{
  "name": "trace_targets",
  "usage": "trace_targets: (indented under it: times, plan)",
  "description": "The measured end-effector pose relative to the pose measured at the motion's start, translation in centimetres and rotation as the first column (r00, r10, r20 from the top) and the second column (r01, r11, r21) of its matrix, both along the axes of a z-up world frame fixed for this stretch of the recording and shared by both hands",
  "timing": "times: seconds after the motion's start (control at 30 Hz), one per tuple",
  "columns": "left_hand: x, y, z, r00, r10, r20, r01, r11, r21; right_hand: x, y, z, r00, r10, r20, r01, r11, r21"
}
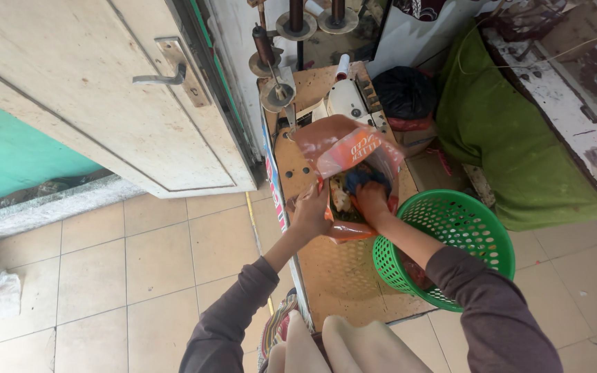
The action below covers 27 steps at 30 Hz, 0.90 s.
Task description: The person transfers green leafy vegetables from a blue plastic bag and a red plastic bag into a larger orange-and-white branded bag. The person handles the vegetables by hand, moving them from the smaller bags into the larger bag, then places the filled bag on the floor.
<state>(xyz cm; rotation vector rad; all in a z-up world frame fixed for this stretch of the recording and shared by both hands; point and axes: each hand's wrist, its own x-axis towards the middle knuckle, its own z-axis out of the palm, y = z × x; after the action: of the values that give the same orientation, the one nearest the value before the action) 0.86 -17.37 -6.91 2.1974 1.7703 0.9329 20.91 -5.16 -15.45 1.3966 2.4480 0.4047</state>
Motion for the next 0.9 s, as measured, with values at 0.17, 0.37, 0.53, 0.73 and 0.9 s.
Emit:
trace_targets:
  times: [0.17,0.37,0.53,0.73,0.9]
  plan:
    - [0.1,-0.7,3.4,0.997,-0.032,-0.067,0.033,0.999,0.008,1.7,2.0,5.5,0.989,-0.109,-0.098,0.066,0.93,-0.361]
    - [0.7,-0.1,7.2,0.983,0.011,-0.181,-0.049,0.977,-0.21,1.4,1.8,12.4,0.848,0.057,-0.527,-0.083,0.996,-0.025]
    - [0.9,0.1,9.0,0.969,0.083,-0.231,-0.126,0.976,-0.178,0.3,0.9,8.8,0.947,-0.048,-0.317,-0.12,0.863,-0.491]
    - [3.5,-0.5,13.6,0.952,0.145,-0.268,-0.104,0.982,0.16,9.6,-1.8,20.5,0.592,-0.073,-0.802,-0.223,0.942,-0.251]
    - [10.3,-1.1,14.4,0.987,-0.141,-0.073,0.155,0.957,0.246,18.0,-3.3,16.8,0.836,-0.431,-0.338,0.072,0.699,-0.712]
